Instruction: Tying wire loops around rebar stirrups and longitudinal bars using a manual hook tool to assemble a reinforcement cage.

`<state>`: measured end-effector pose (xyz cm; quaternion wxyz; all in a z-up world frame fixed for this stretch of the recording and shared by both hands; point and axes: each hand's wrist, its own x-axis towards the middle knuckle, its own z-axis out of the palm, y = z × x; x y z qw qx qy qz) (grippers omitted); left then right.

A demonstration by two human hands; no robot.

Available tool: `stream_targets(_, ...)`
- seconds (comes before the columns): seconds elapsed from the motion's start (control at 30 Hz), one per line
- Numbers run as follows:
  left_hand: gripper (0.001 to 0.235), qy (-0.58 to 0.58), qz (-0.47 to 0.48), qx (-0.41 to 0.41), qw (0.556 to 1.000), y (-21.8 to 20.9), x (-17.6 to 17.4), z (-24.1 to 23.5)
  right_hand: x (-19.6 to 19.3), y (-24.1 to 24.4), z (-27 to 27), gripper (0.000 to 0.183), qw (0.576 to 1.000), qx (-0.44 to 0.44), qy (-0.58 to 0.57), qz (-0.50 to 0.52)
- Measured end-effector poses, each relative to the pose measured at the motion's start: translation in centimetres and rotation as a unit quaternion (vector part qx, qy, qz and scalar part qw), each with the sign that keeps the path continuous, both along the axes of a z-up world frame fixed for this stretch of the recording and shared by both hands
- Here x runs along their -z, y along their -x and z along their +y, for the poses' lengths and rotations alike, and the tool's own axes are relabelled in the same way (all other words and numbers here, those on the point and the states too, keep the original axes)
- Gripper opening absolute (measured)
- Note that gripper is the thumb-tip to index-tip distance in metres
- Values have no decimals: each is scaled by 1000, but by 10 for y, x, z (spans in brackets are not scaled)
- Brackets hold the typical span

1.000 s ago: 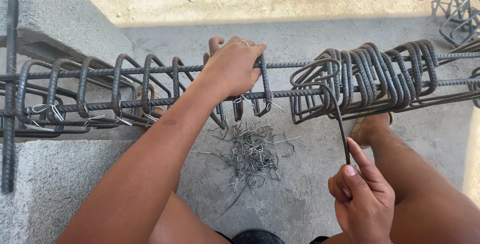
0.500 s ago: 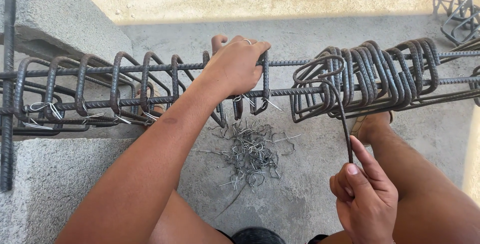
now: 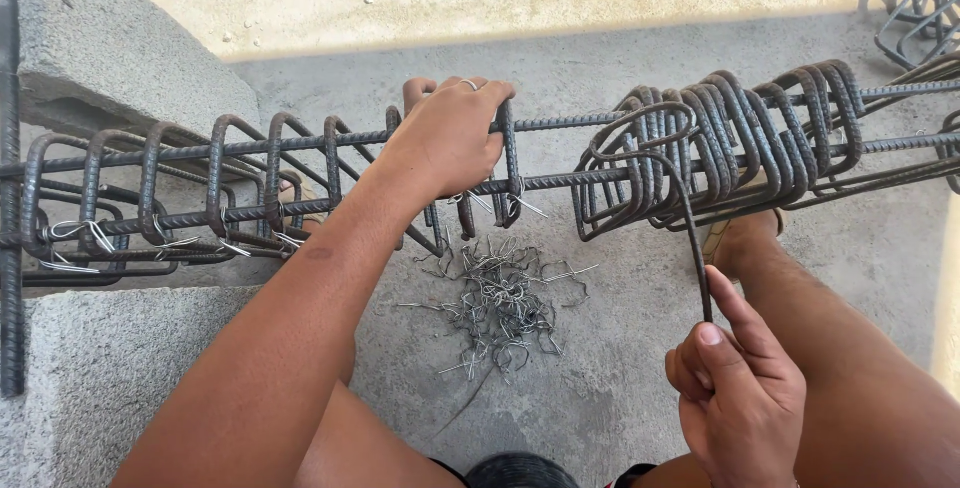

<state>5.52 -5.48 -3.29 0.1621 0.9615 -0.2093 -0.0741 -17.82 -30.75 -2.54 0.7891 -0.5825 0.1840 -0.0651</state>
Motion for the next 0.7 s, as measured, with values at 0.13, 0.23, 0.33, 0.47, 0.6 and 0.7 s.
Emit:
stream_targets(0.13,46,-4,23,-8,1000,-1,0,5,1,2,0,49,1000,-3,-9,-1)
stream_targets(0.23,51,-1,8,-1,1000,1,1,8,0,1,3,48,1000,-4,6,-2)
stream_targets(0.33,55,1,9,7,1000,3,-1,8,0,2,5,49,1000,-13,12,4)
stream_targets(0.47,59,-1,46,6,999,2,-17,13,1,1,6,49,1000,-18,11,-7)
stream_targets(0.6,55,76,46,-66,994,8,-52,33,-2,1,3,47,999,8,-29,-10)
stream_targets(0.7,48,149,8,-63,987,11,-72,57,-17,-5,5,43,999,9,-30,5)
